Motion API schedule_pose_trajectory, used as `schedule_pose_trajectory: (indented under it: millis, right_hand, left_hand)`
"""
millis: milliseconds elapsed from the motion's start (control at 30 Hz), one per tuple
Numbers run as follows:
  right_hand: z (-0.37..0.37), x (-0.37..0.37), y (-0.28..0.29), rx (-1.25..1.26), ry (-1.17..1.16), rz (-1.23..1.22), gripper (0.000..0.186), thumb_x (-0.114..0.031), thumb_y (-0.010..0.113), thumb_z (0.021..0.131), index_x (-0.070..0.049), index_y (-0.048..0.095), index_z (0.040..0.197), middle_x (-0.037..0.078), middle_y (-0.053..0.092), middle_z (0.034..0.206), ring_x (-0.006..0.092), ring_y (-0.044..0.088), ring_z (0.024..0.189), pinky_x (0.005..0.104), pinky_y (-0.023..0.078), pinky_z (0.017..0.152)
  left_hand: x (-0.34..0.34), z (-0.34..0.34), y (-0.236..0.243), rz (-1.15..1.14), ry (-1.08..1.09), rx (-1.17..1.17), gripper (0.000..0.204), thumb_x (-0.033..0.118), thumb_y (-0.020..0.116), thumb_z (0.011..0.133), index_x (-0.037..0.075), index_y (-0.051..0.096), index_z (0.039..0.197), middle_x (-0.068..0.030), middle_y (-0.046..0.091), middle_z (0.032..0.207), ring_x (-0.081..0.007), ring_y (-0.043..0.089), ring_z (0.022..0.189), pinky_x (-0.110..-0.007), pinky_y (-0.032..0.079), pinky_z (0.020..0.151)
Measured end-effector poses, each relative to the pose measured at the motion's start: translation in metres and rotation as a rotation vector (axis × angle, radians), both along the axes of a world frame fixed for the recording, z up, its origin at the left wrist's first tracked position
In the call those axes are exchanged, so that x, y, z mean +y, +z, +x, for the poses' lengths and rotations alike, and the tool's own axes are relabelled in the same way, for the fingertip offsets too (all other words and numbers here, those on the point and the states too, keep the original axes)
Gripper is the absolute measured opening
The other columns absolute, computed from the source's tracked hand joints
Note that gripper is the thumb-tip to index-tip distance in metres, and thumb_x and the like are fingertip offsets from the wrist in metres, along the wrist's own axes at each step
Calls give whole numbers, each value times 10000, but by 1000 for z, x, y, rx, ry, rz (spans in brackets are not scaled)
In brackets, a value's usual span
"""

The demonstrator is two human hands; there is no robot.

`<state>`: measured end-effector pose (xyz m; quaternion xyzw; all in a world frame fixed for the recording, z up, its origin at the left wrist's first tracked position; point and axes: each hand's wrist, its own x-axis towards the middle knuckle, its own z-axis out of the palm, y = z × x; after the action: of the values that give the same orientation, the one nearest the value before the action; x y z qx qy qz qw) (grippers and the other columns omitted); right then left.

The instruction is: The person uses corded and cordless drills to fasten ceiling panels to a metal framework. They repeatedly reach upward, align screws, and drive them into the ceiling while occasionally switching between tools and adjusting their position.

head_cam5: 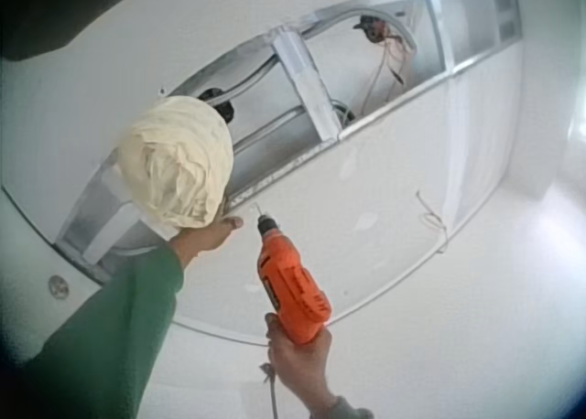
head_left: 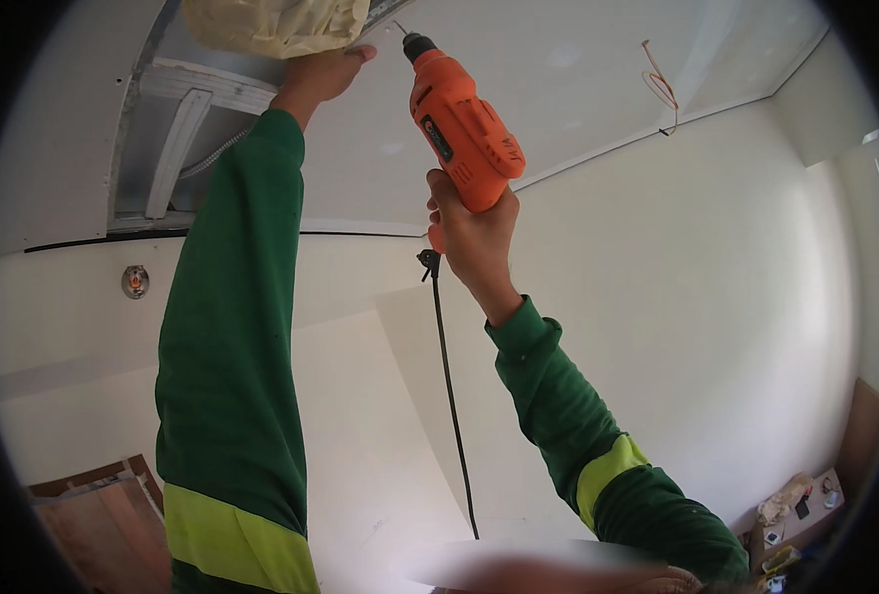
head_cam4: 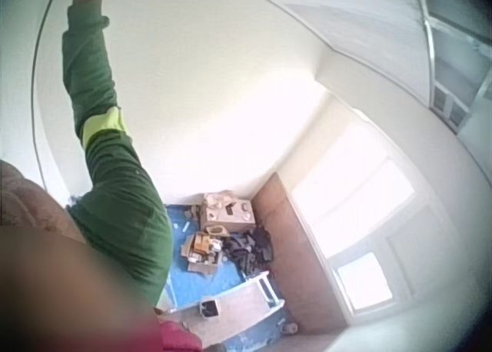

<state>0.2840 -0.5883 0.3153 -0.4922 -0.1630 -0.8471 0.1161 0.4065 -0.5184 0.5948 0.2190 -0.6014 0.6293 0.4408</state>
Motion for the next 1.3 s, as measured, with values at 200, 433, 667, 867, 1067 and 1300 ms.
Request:
schedule_pose_trajectory:
  millis: [200,433,667,867,1067,1300]
  right_hand:
    - [1,-6,4,-31,-64,-57,157,-136,726,972,-11,642,1018,9,628,741,91,601,637,288,508,598]
    - [-1,-6,3,-16,-60,-53,151,-133,724,971,-13,636,994,2,618,724,86,585,620,286,495,579]
    - [-2,-8,4,-19,-92,-37,150,-130,728,968,-13,635,962,0,618,723,83,581,622,285,488,576]
    - [-2,-10,4,-16,-80,-46,154,-128,735,970,-11,634,957,0,613,721,77,569,601,279,479,556]
    - [-3,-11,4,-4,-61,-15,156,-128,738,971,-11,636,954,-1,619,725,76,568,597,277,479,551]
    - [-5,-11,3,-2,-103,-27,145,-118,739,964,-10,644,951,-1,624,727,76,578,612,277,477,554]
  left_hand:
    - [4,-6,-2,29,48,13,865,534,715,1001,-106,477,1532,-301,614,1472,-421,588,1398,-468,459,1169]
    - [7,-7,-5,-37,99,12,883,554,704,1004,-108,468,1538,-299,600,1491,-413,583,1406,-463,457,1174]
    - [14,-6,-5,111,82,10,878,559,694,1012,-99,466,1548,-293,580,1526,-418,557,1437,-457,444,1194]
    - [-8,1,10,-111,83,-10,811,570,691,1016,-75,518,1478,-301,615,1461,-440,608,1362,-484,481,1138]
    - [-19,13,39,-22,29,-7,794,567,701,1009,-80,538,1441,-305,638,1411,-445,628,1323,-498,494,1106]
    - [-26,15,45,-71,34,-27,771,557,700,1011,-76,551,1423,-303,656,1377,-442,641,1303,-494,503,1093]
